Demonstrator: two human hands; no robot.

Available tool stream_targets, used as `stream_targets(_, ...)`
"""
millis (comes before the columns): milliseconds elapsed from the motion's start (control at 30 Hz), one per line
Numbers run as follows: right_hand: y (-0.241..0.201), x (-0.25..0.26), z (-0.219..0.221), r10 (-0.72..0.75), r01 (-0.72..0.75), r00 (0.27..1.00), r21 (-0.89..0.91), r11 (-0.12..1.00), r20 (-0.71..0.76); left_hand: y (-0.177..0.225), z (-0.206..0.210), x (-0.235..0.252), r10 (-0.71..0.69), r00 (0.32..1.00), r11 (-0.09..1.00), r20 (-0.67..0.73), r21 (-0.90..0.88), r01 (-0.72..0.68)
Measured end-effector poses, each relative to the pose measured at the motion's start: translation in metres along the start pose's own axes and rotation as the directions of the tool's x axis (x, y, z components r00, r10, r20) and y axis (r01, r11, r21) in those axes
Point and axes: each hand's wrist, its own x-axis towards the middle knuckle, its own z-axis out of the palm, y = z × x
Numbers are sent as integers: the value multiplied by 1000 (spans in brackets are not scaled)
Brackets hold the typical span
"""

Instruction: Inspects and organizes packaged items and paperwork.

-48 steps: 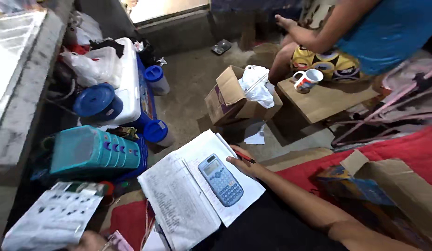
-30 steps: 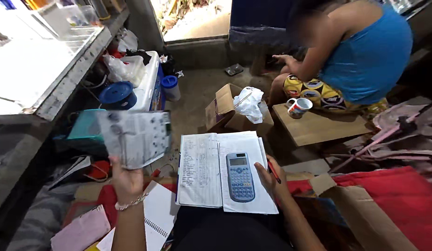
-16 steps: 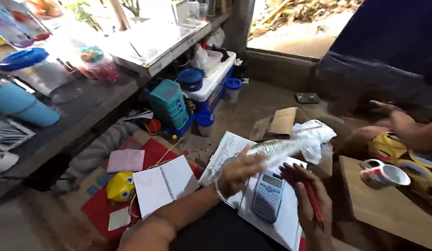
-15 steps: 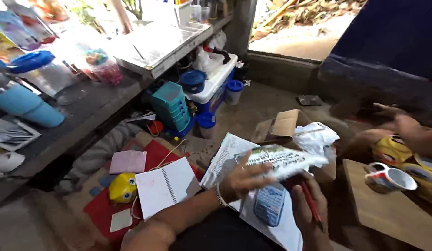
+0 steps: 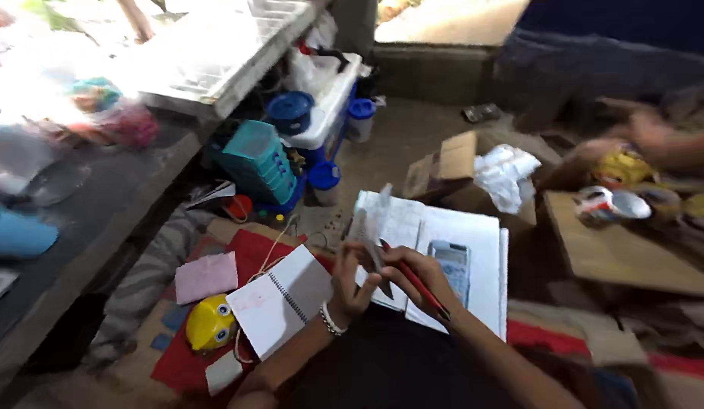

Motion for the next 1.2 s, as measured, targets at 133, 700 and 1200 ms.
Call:
stream_targets(133,1,1,13,33,-28,995,64,998,-89,-1,-13,17,-84,993,996,81,20,82)
stream_targets(700,4,2,-13,-67,16,990,-368,930,-125,12,10,28,-36,977,967,210,254,-19)
stream_targets(1200,7,-24,-50,49,-145,985,-626,766,-168,19,45,41,-128,951,964,281,260,53)
